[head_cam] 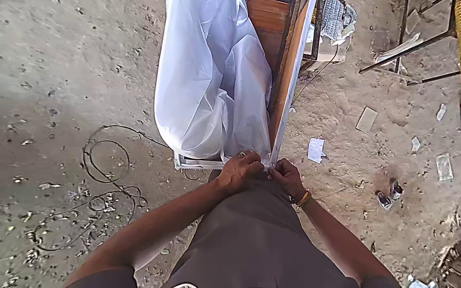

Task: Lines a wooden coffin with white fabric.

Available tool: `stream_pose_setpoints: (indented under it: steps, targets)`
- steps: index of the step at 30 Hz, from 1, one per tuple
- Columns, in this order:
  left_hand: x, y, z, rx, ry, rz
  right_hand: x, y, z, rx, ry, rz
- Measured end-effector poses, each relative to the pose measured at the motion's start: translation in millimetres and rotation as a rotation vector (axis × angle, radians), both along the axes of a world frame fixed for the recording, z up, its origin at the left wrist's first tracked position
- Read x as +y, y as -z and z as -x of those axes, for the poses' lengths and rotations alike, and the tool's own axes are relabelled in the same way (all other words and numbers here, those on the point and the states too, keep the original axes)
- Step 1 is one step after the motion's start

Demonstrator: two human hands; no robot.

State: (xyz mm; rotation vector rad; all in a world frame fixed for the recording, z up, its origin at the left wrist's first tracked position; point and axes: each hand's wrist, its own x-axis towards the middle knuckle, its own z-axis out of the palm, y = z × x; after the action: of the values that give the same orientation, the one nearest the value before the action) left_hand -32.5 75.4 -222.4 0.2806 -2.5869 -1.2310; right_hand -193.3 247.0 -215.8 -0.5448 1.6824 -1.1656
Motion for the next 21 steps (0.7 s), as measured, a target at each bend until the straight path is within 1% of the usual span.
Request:
stream_pose_setpoints:
  steps: [7,10,12,14,17,19,21]
  targets:
    - [-2.1,-4.5,2.0,-0.07,0.017,-0.033,8.6,0.0,7.0,0.009,-0.063,0.023]
    - [-3.1,-5.2,2.5,-0.08,0.026,-0.05,17.5,-3.0,14.9,-0.037,-0.005,0.049]
    - [-3.9,-3.2,2.2,-0.066,0.034,-0.048,20.1,-7.0,24.4,-0.029,0.053,0.058]
    - [-4.7,-0.5,2.6,-0.047,0.043,-0.043,13.9,-15.5,37.1,0.058,0.119,0.029]
    - [-3.9,-2.2,0.5,-0.042,0.045,-0.071,-16.9,-31.6,56.7,0.291,0.191,-0.016]
    - [-4.4,-2.6,0.2,-0.042,0.041,-0.072,-54.3,-40.9,68.1,0.466,0.18,0.046]
    - [-2.7,-1.6,0.5,-0.047,0.033,-0.053,-98.9,-45.4,77.8,0.658,0.087,0.16]
